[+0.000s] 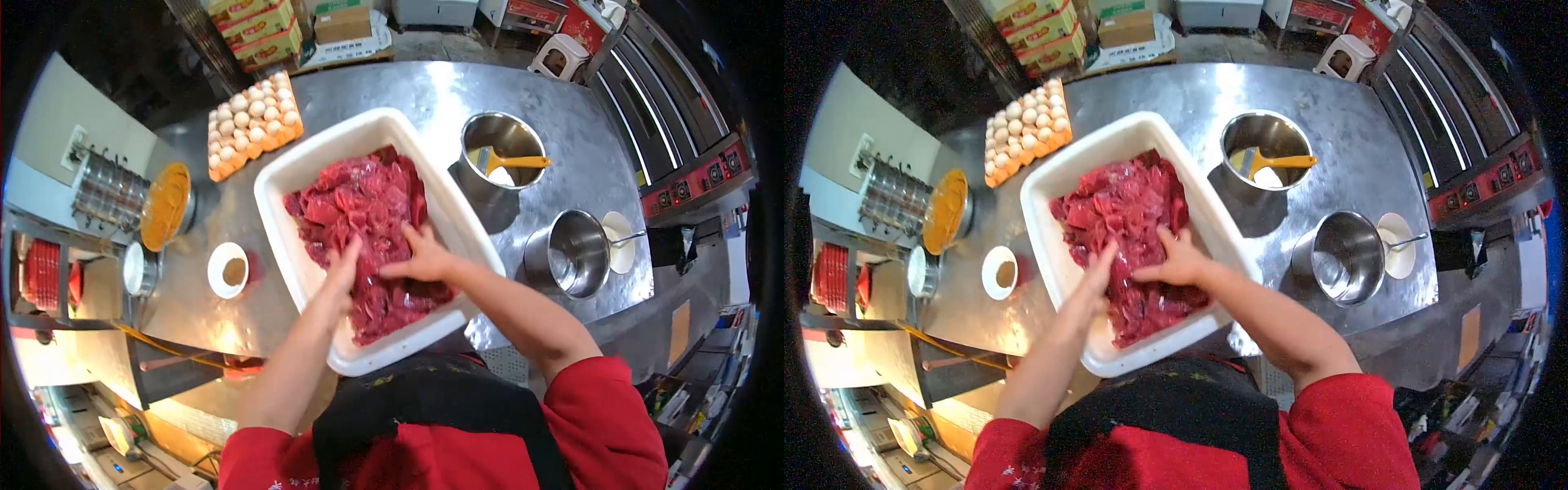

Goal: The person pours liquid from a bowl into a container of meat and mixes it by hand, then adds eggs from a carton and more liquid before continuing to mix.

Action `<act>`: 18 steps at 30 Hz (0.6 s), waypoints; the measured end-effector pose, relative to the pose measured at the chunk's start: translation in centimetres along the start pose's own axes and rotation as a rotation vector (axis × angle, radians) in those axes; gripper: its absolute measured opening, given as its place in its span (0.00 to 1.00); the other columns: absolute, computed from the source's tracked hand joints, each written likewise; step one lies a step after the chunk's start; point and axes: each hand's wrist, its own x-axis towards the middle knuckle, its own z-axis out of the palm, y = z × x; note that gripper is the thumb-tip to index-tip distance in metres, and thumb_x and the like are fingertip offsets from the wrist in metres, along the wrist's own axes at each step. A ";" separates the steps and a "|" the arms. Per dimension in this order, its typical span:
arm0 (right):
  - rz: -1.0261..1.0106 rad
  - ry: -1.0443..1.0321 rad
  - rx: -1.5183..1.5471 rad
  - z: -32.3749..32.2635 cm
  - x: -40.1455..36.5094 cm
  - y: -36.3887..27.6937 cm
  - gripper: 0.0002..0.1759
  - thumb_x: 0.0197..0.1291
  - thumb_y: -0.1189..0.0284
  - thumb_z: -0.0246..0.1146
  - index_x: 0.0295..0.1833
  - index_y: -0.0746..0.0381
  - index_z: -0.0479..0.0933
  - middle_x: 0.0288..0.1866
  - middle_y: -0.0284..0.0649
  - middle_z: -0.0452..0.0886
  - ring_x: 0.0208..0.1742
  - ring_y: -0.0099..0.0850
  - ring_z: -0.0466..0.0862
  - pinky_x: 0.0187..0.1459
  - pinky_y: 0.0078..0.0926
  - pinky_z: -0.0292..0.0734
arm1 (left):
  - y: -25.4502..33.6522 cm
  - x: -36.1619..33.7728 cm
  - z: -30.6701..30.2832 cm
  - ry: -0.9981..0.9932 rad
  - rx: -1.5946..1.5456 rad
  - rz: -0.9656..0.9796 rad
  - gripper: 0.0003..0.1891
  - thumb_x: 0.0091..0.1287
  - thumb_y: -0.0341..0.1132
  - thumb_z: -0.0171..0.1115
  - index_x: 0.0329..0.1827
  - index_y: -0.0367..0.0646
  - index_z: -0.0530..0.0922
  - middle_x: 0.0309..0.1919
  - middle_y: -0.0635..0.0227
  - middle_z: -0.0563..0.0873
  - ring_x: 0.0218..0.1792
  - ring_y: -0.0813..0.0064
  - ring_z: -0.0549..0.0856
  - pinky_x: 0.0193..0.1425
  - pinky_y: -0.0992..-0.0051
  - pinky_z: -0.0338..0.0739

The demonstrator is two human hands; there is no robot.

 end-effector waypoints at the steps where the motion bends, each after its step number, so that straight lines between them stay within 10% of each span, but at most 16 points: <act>1: -0.019 -0.039 0.053 0.4 -0.5 -0.2 0.72 0.32 0.37 0.76 0.78 0.63 0.51 0.76 0.66 0.49 0.77 0.58 0.54 0.75 0.41 0.54 | -2.0 1.3 -0.6 -0.192 -0.093 0.115 0.37 0.67 0.51 0.62 0.75 0.50 0.58 0.69 0.58 0.68 0.63 0.58 0.76 0.61 0.54 0.77; 4: -0.128 -0.142 0.330 0.6 -2.4 -1.9 0.66 0.31 0.44 0.80 0.74 0.65 0.60 0.73 0.63 0.56 0.74 0.54 0.61 0.73 0.38 0.58 | -2.6 0.1 -1.3 -0.426 -0.204 0.160 0.29 0.64 0.38 0.65 0.68 0.43 0.67 0.57 0.60 0.80 0.57 0.64 0.81 0.59 0.61 0.79; 5: -0.141 -0.035 0.357 0.1 -4.0 -2.8 0.50 0.37 0.54 0.80 0.66 0.65 0.72 0.64 0.56 0.73 0.64 0.44 0.74 0.67 0.36 0.68 | -2.1 -0.2 -1.7 -0.408 -0.164 0.233 0.29 0.62 0.34 0.67 0.67 0.43 0.69 0.56 0.60 0.81 0.55 0.65 0.81 0.58 0.62 0.79; 10: -0.446 -0.124 0.601 -4.5 -4.5 -6.3 0.20 0.46 0.73 0.71 0.48 0.67 0.81 0.39 0.41 0.86 0.42 0.27 0.83 0.50 0.28 0.77 | 3.6 -6.1 -2.5 -0.390 -0.087 0.525 0.33 0.51 0.18 0.65 0.65 0.39 0.70 0.53 0.62 0.82 0.53 0.67 0.83 0.56 0.66 0.80; 18: -0.632 -0.260 -0.104 -10.3 2.4 -9.7 0.24 0.44 0.70 0.68 0.49 0.68 0.80 0.40 0.48 0.86 0.44 0.34 0.84 0.49 0.32 0.77 | 9.3 2.4 -5.0 -0.067 0.707 0.705 0.32 0.57 0.31 0.71 0.66 0.38 0.70 0.55 0.61 0.81 0.55 0.70 0.80 0.61 0.70 0.74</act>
